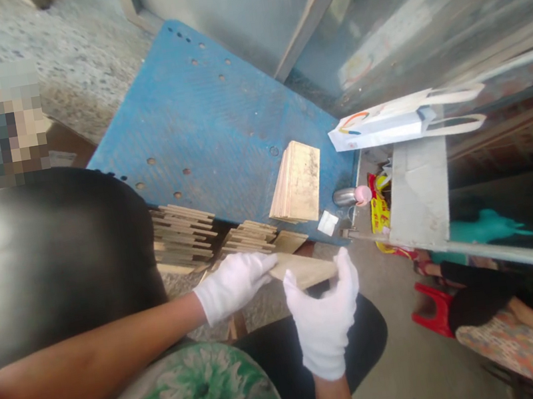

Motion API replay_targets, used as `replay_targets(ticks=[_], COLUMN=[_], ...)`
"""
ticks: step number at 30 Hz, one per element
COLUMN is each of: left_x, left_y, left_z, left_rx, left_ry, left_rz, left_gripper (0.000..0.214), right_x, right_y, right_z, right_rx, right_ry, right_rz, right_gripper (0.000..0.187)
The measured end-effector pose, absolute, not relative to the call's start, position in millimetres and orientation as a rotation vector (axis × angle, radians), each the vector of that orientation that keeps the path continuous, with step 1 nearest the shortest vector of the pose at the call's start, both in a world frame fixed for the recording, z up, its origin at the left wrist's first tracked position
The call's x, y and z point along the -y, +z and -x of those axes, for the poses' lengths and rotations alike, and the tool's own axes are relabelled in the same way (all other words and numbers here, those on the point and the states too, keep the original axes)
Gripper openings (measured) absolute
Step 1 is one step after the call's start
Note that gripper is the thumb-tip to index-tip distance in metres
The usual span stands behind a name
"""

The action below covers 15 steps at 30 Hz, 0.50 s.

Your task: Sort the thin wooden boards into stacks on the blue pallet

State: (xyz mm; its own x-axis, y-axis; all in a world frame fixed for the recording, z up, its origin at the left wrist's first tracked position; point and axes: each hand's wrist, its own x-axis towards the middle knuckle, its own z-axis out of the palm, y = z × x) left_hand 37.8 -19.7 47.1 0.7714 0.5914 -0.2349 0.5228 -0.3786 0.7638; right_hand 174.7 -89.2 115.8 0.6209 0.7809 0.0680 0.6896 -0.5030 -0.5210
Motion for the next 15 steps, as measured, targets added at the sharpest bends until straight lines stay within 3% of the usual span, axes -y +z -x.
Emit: replay_targets(ticks=[5, 15], left_x=[21, 20], left_y=[45, 42], left_z=[-36, -38], left_rx=[-0.802, -0.916], left_ry=[0.031, 0.013], left_rz=[-2.051, -1.635], left_gripper=[0.035, 0.030], right_x=[79, 88], right_y=[105, 41], right_z=[-176, -189], right_rx=[1.128, 0.754], right_ry=[0.289, 0.901], right_rz=[2.279, 2.206], right_gripper=[0.101, 0.107])
